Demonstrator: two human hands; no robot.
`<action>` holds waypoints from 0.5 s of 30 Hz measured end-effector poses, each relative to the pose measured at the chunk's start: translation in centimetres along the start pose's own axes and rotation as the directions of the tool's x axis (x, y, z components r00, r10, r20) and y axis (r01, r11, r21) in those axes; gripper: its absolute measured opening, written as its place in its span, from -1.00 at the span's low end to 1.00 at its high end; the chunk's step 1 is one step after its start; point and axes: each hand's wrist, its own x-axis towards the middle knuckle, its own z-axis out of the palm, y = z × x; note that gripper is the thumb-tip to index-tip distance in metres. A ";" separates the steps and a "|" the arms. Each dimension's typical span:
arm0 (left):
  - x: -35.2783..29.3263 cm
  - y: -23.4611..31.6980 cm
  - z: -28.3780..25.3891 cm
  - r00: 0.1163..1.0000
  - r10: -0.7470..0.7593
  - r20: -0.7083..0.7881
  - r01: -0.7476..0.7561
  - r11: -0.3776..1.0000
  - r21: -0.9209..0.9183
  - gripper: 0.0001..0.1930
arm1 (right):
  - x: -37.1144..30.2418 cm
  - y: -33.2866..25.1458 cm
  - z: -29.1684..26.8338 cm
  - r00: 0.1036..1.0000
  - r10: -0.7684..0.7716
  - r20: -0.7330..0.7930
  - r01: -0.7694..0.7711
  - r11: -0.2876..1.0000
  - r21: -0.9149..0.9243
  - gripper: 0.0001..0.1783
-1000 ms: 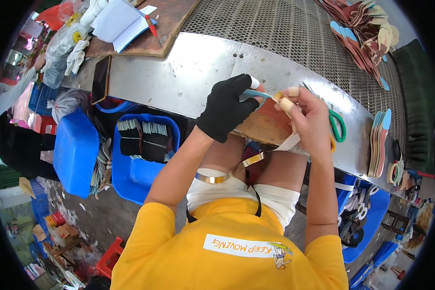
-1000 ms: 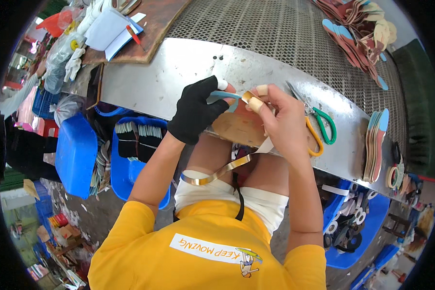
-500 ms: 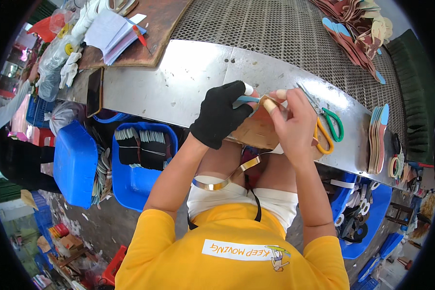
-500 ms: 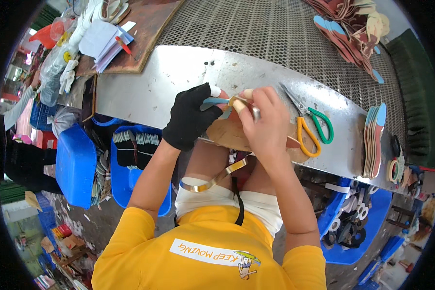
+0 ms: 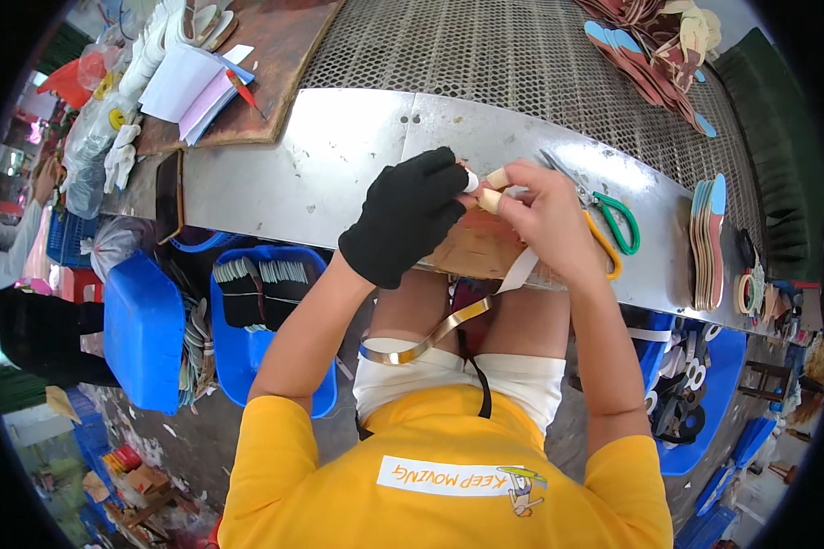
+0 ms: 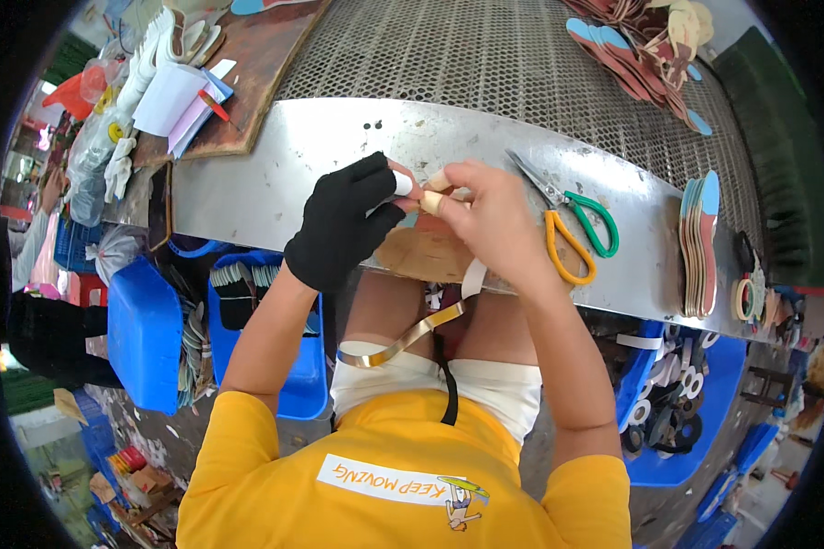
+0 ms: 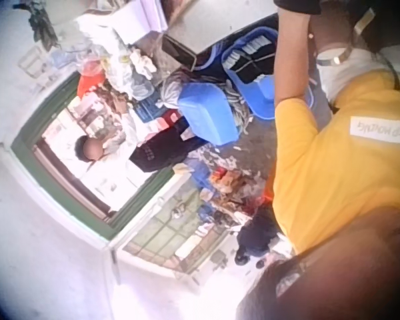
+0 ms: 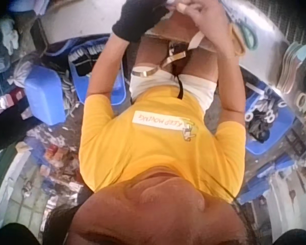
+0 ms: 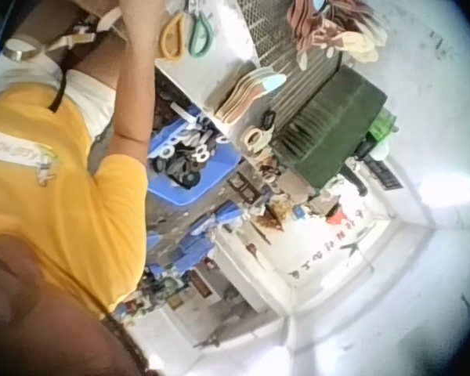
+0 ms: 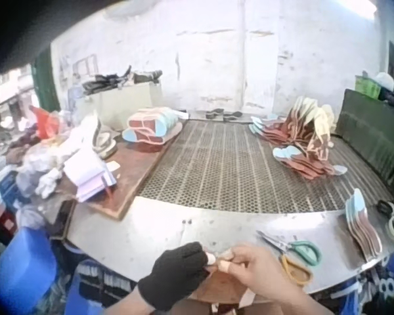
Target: Applying adhesive and tape to shoe insoles/components during manufacturing.
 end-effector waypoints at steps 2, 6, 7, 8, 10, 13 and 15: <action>0.3 0.1 -0.1 0.999 0.033 0.016 -0.033 0.999 0.004 -0.77 | 0.5 0.0 -1.7 0.979 0.192 0.069 -0.202 0.963 0.179 -0.85; 0.2 0.4 -0.1 0.996 0.068 0.055 -0.071 0.996 0.048 -0.82 | -0.8 -0.2 -3.2 0.963 0.246 0.109 -0.261 0.953 0.155 -0.90; 0.2 0.4 0.1 0.996 0.067 0.059 -0.069 0.997 0.045 -0.82 | -1.5 -0.4 -2.9 0.980 0.195 0.030 -0.194 0.980 -0.041 -0.90; 0.1 0.4 0.2 0.996 0.073 0.046 -0.075 0.996 0.039 -0.76 | -2.0 0.0 -2.5 0.997 0.027 -0.073 -0.041 0.979 -0.199 -0.90; 0.3 0.5 0.4 0.996 0.083 0.035 -0.084 0.996 0.034 -0.69 | -2.7 0.5 -1.3 0.980 -0.090 -0.175 0.048 0.971 -0.233 -0.87; 0.2 0.6 0.6 0.995 0.078 0.058 -0.082 0.993 0.081 -0.71 | -3.3 1.0 0.1 0.940 -0.210 -0.268 0.133 0.952 -0.277 -0.86; 0.3 0.9 0.4 0.991 0.067 0.113 -0.082 0.987 0.138 -0.73 | -3.3 1.1 0.4 0.939 -0.209 -0.272 0.131 0.952 -0.277 -0.86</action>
